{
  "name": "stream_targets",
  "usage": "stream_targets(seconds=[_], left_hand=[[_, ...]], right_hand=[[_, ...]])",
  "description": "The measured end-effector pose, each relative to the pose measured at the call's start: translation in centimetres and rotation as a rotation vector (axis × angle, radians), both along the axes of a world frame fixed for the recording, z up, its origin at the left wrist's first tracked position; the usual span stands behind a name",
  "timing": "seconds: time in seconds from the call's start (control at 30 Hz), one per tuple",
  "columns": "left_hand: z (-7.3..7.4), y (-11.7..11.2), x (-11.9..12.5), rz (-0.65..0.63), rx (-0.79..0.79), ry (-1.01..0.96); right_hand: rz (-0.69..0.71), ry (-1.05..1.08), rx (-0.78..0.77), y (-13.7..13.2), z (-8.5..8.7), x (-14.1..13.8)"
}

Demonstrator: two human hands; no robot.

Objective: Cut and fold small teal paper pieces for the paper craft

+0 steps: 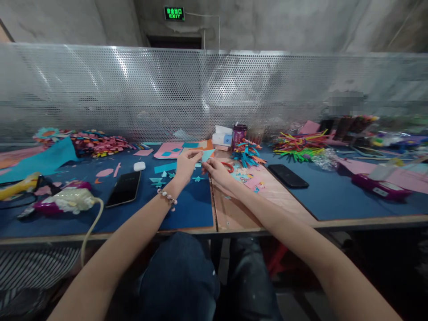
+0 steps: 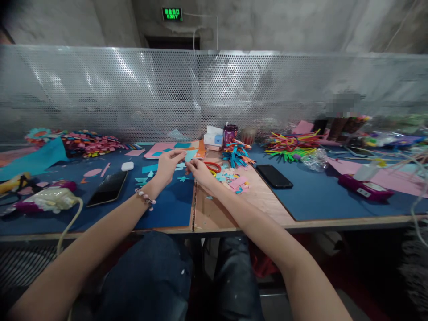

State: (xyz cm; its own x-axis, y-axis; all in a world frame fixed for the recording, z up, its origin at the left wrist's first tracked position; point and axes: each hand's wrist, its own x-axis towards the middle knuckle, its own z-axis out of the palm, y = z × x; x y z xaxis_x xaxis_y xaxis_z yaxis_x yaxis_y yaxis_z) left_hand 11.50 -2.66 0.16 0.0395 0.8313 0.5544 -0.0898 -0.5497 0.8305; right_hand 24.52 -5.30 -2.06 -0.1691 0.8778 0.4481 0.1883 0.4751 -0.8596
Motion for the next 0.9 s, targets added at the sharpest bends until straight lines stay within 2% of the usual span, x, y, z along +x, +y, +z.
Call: stream_targets(seconds=[0.17,0.33,0.47,0.9], left_hand=[[-0.2,0.2,0.1,-0.024,0.008,0.010],[0.0,-0.1,0.0,0.010,0.017,0.036],[-0.2,0.0,0.0,0.020,0.036,0.073],[-0.5,0.3,0.0,0.001,0.066,0.126]], right_hand=[[-0.118,-0.090,0.021,0.0,-0.1,0.1],[-0.113,-0.102,0.047,0.3,-0.1,0.2],[-0.122,-0.023,0.090,0.5,-0.1,0.6],[-0.146,0.129,-0.041,0.8,0.4,1.6]])
